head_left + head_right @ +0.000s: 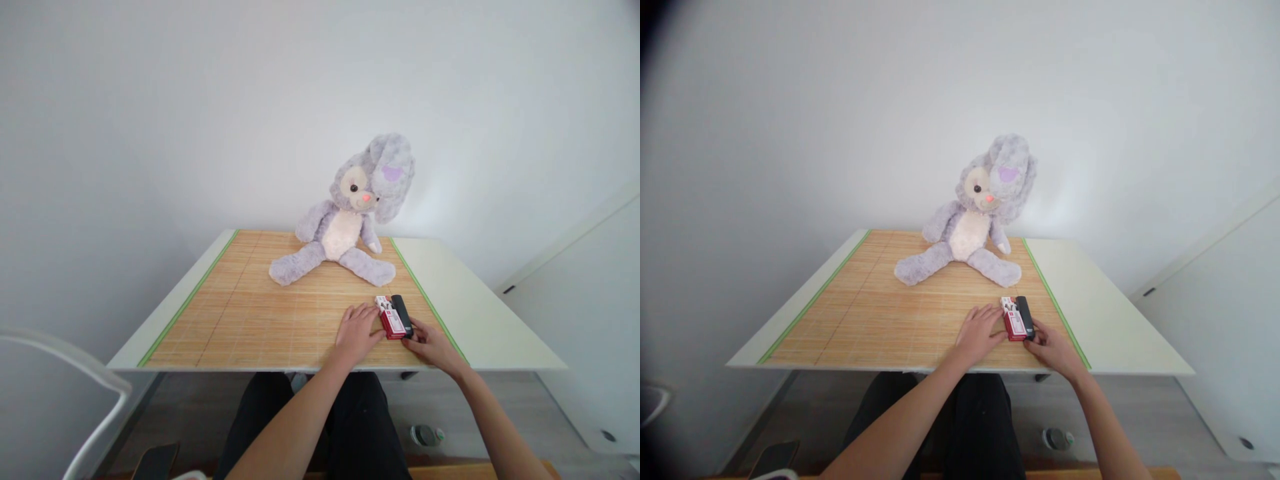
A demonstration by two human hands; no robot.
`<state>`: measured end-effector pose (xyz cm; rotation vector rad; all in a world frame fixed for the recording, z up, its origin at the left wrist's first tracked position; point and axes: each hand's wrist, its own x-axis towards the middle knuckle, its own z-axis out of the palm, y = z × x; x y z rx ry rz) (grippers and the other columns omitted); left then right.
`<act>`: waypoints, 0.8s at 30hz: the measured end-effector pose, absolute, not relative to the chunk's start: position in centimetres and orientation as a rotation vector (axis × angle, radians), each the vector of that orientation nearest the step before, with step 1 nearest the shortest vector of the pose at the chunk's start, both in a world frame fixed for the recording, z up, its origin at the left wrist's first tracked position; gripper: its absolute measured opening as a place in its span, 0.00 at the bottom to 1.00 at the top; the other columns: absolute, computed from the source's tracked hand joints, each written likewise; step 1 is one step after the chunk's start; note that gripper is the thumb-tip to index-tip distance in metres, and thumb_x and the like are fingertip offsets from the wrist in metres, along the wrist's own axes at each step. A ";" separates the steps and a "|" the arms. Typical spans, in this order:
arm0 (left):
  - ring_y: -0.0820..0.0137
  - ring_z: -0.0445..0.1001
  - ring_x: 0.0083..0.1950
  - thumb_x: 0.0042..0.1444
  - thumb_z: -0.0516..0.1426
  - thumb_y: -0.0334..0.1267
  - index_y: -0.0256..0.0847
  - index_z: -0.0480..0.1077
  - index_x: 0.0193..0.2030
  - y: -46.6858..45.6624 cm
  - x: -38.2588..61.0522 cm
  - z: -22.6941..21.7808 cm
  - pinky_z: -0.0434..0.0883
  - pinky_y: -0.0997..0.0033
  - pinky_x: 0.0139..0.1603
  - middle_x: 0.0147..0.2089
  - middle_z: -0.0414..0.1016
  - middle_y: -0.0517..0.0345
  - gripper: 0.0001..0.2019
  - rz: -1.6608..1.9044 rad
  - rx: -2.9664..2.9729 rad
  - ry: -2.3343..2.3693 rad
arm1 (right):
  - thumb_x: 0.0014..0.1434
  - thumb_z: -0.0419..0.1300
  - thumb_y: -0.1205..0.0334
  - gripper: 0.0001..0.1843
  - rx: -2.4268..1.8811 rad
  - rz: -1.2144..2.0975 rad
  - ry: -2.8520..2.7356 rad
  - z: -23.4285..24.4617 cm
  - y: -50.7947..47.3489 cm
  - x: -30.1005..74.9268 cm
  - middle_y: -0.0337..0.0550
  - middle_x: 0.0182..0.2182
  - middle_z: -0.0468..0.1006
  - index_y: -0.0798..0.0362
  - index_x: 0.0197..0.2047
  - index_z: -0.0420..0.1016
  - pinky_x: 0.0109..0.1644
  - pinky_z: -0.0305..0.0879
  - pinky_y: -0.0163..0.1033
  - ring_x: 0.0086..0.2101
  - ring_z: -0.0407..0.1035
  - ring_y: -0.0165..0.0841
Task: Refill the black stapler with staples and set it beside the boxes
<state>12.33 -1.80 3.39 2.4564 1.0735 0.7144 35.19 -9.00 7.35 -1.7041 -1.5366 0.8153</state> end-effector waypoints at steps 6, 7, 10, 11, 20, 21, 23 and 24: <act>0.59 0.60 0.76 0.68 0.56 0.50 0.47 0.62 0.73 -2.3 11.9 3.7 0.54 0.50 0.78 0.75 0.66 0.51 0.29 0.760 2.437 1.140 | 0.54 0.70 0.46 0.48 -1.688 0.937 -1.476 6.0 -9.0 36.5 0.28 0.21 0.68 0.58 0.73 0.65 0.26 0.55 0.33 0.22 0.59 0.28; 0.58 0.61 0.76 0.69 0.55 0.49 0.45 0.62 0.73 -2.7 11.6 3.7 0.54 0.49 0.78 0.74 0.66 0.49 0.28 0.767 2.427 1.169 | 0.55 0.70 0.44 0.51 -1.685 0.943 -1.465 5.7 -9.2 36.6 0.29 0.22 0.68 0.59 0.74 0.61 0.27 0.56 0.33 0.22 0.60 0.28; 0.57 0.61 0.76 0.71 0.52 0.44 0.42 0.62 0.73 -4.8 9.8 4.1 0.54 0.47 0.79 0.74 0.66 0.46 0.26 0.788 2.396 1.270 | 0.59 0.66 0.40 0.53 -1.678 0.906 -1.421 5.1 -10.6 36.8 0.30 0.24 0.68 0.59 0.77 0.55 0.28 0.58 0.35 0.24 0.60 0.29; 0.58 0.61 0.77 0.71 0.51 0.42 0.43 0.62 0.73 -5.9 8.9 4.3 0.54 0.46 0.80 0.74 0.66 0.47 0.25 0.792 2.392 1.299 | 0.60 0.64 0.38 0.52 -1.675 0.878 -1.403 4.9 -11.3 36.7 0.30 0.25 0.67 0.59 0.77 0.54 0.30 0.59 0.35 0.25 0.61 0.30; 0.55 0.55 0.80 0.67 0.51 0.32 0.54 0.50 0.79 -19.1 -6.9 -2.6 0.63 0.42 0.75 0.80 0.55 0.56 0.35 0.688 2.562 1.691 | 0.60 0.58 0.33 0.33 -1.931 0.543 -1.054 -2.0 -21.9 34.4 0.38 0.23 0.73 0.51 0.53 0.82 0.31 0.65 0.38 0.26 0.68 0.36; 0.53 0.57 0.79 0.67 0.53 0.34 0.53 0.51 0.79 -20.0 -9.2 -3.9 0.66 0.42 0.73 0.80 0.56 0.54 0.35 0.726 2.507 1.819 | 0.60 0.57 0.33 0.32 -1.950 0.587 -1.046 -3.2 -22.9 33.6 0.39 0.22 0.74 0.51 0.51 0.83 0.30 0.67 0.39 0.25 0.70 0.38; 0.49 0.66 0.74 0.65 0.54 0.40 0.52 0.56 0.77 -21.1 -13.1 -6.2 0.73 0.42 0.66 0.75 0.65 0.49 0.33 0.787 2.317 2.035 | 0.58 0.54 0.33 0.30 -1.991 0.682 -1.087 -5.5 -24.3 32.0 0.45 0.25 0.79 0.47 0.44 0.84 0.32 0.72 0.43 0.29 0.76 0.44; 0.49 0.72 0.69 0.64 0.55 0.42 0.54 0.61 0.74 -21.2 -14.7 -7.0 0.77 0.43 0.61 0.69 0.73 0.50 0.30 0.783 2.214 2.106 | 0.56 0.54 0.34 0.28 -2.017 0.707 -1.108 -6.5 -24.8 31.2 0.48 0.28 0.82 0.45 0.40 0.84 0.34 0.75 0.45 0.32 0.79 0.48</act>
